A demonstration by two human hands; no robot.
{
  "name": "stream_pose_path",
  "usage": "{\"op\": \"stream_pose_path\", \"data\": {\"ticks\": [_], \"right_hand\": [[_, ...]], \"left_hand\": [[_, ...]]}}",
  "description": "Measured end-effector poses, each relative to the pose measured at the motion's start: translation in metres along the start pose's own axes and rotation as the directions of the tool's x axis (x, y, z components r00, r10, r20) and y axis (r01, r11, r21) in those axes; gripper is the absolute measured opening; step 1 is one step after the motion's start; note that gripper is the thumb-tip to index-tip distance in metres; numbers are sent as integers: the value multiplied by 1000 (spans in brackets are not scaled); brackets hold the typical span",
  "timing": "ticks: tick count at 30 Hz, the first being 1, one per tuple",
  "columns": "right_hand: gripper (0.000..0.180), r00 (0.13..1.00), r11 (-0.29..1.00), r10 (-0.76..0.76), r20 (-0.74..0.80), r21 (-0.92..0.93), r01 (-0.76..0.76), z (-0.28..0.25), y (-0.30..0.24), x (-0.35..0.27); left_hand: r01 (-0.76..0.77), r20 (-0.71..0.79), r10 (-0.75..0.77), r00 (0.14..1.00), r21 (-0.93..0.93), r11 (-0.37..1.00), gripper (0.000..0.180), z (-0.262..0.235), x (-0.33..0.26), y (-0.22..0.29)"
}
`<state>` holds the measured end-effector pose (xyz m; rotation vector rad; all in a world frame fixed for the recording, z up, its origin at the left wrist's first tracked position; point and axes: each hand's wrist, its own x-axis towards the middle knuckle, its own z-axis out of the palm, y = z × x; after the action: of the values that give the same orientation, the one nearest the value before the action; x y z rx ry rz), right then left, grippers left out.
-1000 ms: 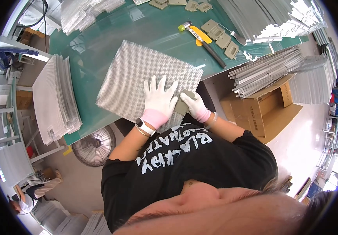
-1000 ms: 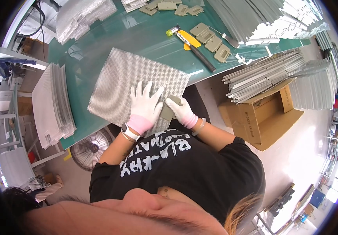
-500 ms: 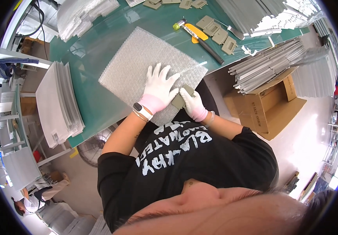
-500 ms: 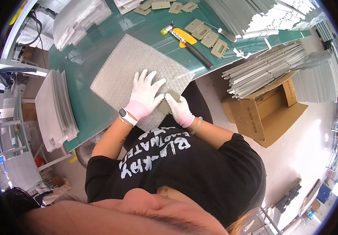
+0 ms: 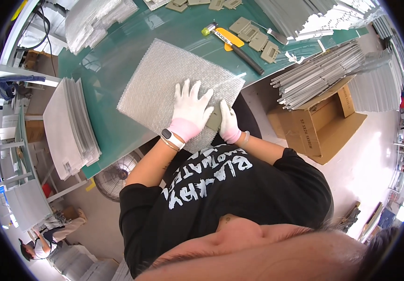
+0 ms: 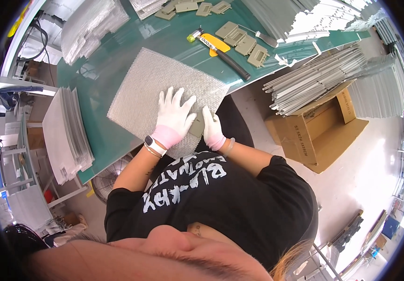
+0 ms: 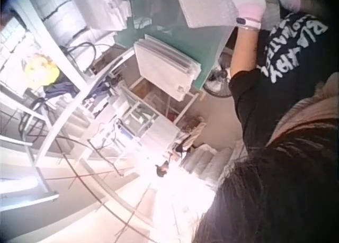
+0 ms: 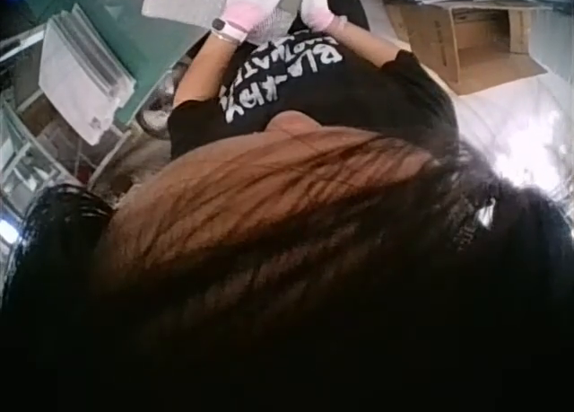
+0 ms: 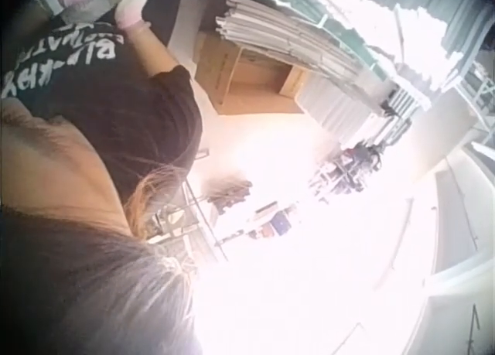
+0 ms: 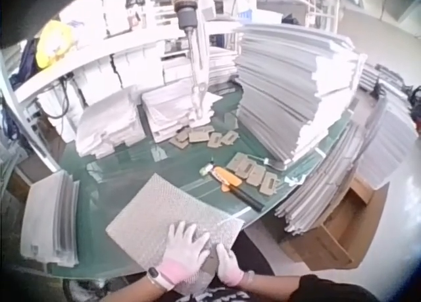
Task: Assemble metal mesh air filters using an electric drill and rubber mallet at a factory workstation.
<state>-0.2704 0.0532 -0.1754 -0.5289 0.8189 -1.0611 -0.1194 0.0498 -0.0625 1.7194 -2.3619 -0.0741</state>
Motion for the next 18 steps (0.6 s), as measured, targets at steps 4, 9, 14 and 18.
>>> {"op": "stream_pose_path", "data": {"ticks": [4, 9, 14, 18], "right_hand": [[26, 986, 952, -29, 163, -296, 77, 4, -20, 2], [42, 806, 757, 518, 287, -593, -275, 20, -72, 4], [67, 701, 581, 610, 368, -810, -80, 37, -66, 14], [49, 730, 136, 451, 514, -848, 513, -18, -93, 29]], "left_hand": [[15, 51, -15, 999, -10, 1000, 49, -2, -2, -4], [-5, 56, 4, 998, 18, 1000, 48, -1, 0, -4], [-141, 99, 134, 986, 66, 988, 46, -15, 24, -51], [-131, 99, 126, 987, 49, 990, 47, -22, 17, -41]]}}
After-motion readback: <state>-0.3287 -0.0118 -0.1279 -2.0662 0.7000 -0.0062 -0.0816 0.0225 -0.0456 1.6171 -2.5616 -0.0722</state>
